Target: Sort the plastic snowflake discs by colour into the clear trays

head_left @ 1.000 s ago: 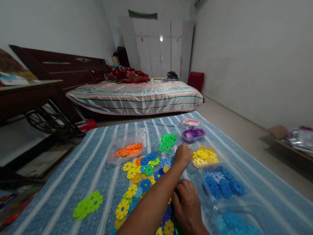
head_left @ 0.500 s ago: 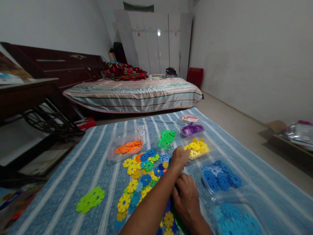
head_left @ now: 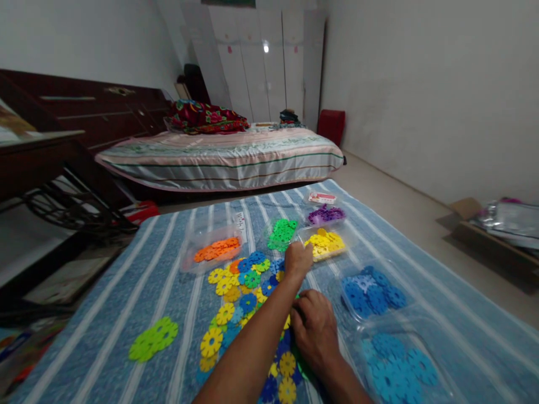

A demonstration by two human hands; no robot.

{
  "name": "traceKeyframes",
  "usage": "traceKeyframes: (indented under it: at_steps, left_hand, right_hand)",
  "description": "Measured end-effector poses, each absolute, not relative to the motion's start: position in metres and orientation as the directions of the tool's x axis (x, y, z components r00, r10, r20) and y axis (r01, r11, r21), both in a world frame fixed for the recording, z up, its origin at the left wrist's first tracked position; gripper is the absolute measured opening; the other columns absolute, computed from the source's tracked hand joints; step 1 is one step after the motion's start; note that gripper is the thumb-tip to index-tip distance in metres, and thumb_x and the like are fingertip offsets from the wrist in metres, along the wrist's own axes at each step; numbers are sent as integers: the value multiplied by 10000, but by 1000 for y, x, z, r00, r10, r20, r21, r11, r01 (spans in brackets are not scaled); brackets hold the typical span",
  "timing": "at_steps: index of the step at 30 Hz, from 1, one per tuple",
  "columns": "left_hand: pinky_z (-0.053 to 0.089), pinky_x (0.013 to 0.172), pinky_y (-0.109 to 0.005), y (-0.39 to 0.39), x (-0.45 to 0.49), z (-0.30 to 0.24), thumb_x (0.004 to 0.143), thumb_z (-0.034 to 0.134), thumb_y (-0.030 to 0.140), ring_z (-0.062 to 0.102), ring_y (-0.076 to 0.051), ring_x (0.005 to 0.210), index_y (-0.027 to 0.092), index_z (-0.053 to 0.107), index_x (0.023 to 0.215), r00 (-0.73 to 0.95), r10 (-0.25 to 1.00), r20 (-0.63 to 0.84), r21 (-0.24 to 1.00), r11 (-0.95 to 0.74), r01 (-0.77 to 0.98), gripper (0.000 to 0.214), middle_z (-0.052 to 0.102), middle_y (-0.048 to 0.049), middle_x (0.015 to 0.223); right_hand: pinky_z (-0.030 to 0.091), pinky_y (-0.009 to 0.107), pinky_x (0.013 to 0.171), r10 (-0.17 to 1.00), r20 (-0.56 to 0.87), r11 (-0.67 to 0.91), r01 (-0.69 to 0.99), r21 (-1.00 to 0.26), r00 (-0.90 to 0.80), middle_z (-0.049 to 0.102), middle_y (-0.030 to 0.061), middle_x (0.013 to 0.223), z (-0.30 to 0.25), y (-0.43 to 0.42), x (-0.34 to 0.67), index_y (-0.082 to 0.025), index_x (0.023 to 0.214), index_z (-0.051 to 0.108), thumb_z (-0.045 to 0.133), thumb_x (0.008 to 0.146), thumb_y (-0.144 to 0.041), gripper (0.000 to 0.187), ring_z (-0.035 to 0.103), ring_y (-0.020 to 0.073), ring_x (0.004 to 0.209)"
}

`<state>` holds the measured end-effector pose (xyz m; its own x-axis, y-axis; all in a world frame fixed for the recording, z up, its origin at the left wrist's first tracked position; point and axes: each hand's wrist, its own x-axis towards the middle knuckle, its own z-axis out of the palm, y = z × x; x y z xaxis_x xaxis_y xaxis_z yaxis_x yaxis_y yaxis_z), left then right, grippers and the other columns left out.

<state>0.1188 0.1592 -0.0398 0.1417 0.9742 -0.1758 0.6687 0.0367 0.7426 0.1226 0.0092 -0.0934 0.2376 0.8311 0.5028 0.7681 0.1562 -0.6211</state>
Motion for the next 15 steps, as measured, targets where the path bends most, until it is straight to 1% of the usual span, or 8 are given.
traceKeyframes:
  at_steps: [3, 5, 6, 7, 9, 11, 12, 15]
  left_hand:
    - [439, 468, -229, 147, 114, -36, 912, 470, 410, 614, -162, 496, 111, 655, 1006, 96, 969, -228, 781, 123, 612, 364, 686, -66, 638]
    - [405, 437, -223, 137, 107, -32, 913, 462, 471, 568, -146, 445, 114, 654, 944, 120, 954, -275, 784, 150, 602, 407, 648, -40, 583]
    - [398, 438, -223, 132, 103, -29, 909, 463, 492, 557, -142, 440, 122, 657, 880, 161, 944, -288, 771, 129, 624, 419, 627, -31, 553]
    - [397, 452, -224, 127, 100, -26, 898, 479, 501, 559, -143, 454, 133, 658, 809, 214, 933, -288, 751, 82, 655, 418, 613, -25, 536]
    - [414, 511, -231, 118, 97, -19, 862, 536, 502, 597, -157, 538, 155, 654, 701, 334, 909, -247, 698, -72, 713, 400, 621, -28, 552]
    - [438, 584, -245, 110, 101, -11, 835, 570, 497, 636, -183, 648, 166, 670, 672, 458, 866, -200, 631, -244, 737, 383, 661, -41, 623]
    - [449, 615, -258, 107, 105, -9, 830, 574, 499, 651, -200, 696, 167, 691, 703, 511, 838, -189, 600, -313, 736, 374, 683, -51, 672]
    - [479, 675, -288, 99, 121, -8, 807, 605, 461, 677, -245, 802, 154, 726, 932, 604, 772, -197, 531, -434, 728, 353, 728, -89, 820]
  right_hand:
    - [403, 321, 763, 835, 505, 166, 776, -609, 217, 587, 28, 809, -96, 11, 125, -217, 819, 643, 525, 850, -127, 151, 547, 188, 811]
    - [410, 322, 762, 835, 511, 182, 776, -604, 202, 603, 33, 827, -98, 12, 127, -217, 821, 645, 521, 849, -135, 151, 555, 190, 822]
    - [415, 326, 764, 835, 511, 184, 773, -607, 203, 613, 37, 841, -98, 12, 127, -218, 834, 649, 514, 851, -140, 157, 561, 194, 831]
    - [421, 332, 767, 837, 508, 182, 770, -611, 205, 625, 43, 862, -99, 12, 127, -218, 860, 655, 507, 853, -145, 166, 567, 200, 846]
    - [438, 347, 769, 838, 502, 174, 768, -617, 214, 649, 58, 918, -100, 12, 127, -216, 942, 669, 502, 846, -155, 202, 579, 218, 874]
    - [459, 367, 781, 831, 505, 156, 774, -614, 234, 663, 78, 971, -101, 12, 125, -208, 1042, 673, 502, 823, -161, 282, 587, 245, 916]
    - [468, 384, 800, 822, 513, 146, 779, -609, 247, 666, 90, 988, -101, 12, 123, -200, 1084, 671, 502, 811, -167, 323, 588, 262, 947]
    - [472, 433, 866, 794, 546, 138, 795, -590, 268, 670, 112, 1000, -104, 13, 119, -185, 1148, 668, 475, 813, -189, 387, 575, 303, 1040]
